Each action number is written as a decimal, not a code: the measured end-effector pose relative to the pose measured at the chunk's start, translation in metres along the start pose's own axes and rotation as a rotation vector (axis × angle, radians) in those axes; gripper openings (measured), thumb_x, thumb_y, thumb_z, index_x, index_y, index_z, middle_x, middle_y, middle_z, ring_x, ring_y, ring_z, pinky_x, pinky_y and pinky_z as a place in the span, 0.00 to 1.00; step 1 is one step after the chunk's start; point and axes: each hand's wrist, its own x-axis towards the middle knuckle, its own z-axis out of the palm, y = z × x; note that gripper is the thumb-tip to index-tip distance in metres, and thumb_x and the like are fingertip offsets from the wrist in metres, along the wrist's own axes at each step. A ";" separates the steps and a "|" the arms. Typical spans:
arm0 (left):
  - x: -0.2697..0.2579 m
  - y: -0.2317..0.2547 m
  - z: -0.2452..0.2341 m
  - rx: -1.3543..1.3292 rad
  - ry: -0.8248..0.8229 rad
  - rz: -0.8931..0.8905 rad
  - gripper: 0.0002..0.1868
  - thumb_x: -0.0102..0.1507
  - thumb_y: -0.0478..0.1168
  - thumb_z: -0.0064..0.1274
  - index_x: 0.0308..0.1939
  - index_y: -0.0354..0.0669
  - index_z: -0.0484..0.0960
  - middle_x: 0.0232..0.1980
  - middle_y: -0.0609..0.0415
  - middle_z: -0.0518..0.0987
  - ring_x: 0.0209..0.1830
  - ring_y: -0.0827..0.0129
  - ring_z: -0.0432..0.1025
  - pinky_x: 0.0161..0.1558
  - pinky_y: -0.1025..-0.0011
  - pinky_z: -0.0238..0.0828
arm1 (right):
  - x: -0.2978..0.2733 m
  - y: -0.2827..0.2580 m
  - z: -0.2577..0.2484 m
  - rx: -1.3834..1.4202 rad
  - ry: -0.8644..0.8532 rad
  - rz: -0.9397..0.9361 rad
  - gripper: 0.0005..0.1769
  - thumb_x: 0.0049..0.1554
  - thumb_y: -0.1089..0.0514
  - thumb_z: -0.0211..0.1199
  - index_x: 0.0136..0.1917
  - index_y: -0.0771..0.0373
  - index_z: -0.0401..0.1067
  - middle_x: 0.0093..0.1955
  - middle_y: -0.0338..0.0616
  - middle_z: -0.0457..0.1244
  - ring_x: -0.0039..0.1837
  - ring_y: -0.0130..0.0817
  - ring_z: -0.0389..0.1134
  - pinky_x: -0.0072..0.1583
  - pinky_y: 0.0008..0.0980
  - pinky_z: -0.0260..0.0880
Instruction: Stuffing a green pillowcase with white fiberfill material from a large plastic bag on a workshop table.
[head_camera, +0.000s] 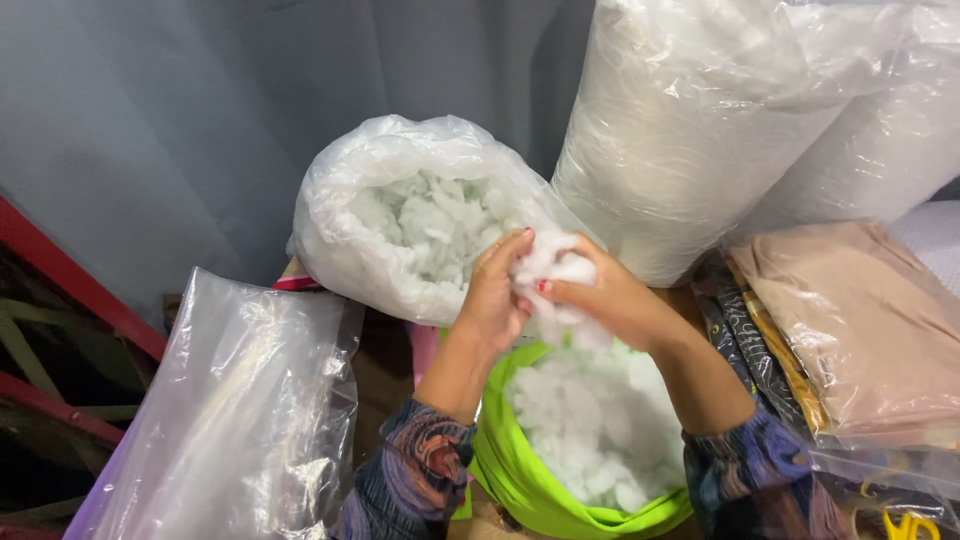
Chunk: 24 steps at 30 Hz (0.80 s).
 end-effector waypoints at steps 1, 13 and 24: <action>-0.008 -0.005 0.003 0.000 -0.003 0.006 0.12 0.62 0.46 0.60 0.30 0.51 0.72 0.27 0.55 0.74 0.20 0.69 0.73 0.13 0.87 0.48 | 0.002 0.017 -0.009 -0.003 -0.001 -0.007 0.22 0.51 0.58 0.72 0.57 0.55 0.68 0.45 0.45 0.64 0.44 0.33 0.68 0.43 0.33 0.75; -0.040 -0.090 -0.012 0.211 -0.207 -0.083 0.09 0.64 0.43 0.60 0.41 0.43 0.78 0.41 0.52 0.82 0.28 0.76 0.73 0.19 0.84 0.66 | -0.045 0.145 -0.074 0.348 0.184 0.022 0.22 0.46 0.68 0.73 0.53 0.56 0.74 0.40 0.44 0.70 0.39 0.33 0.71 0.40 0.36 0.76; -0.058 -0.092 -0.008 0.358 -0.362 0.120 0.48 0.56 0.73 0.55 0.69 0.45 0.66 0.68 0.55 0.66 0.71 0.72 0.58 0.69 0.70 0.53 | -0.068 0.129 -0.080 0.709 0.137 -0.065 0.37 0.48 0.56 0.71 0.70 0.61 0.68 0.51 0.47 0.71 0.44 0.44 0.76 0.42 0.46 0.81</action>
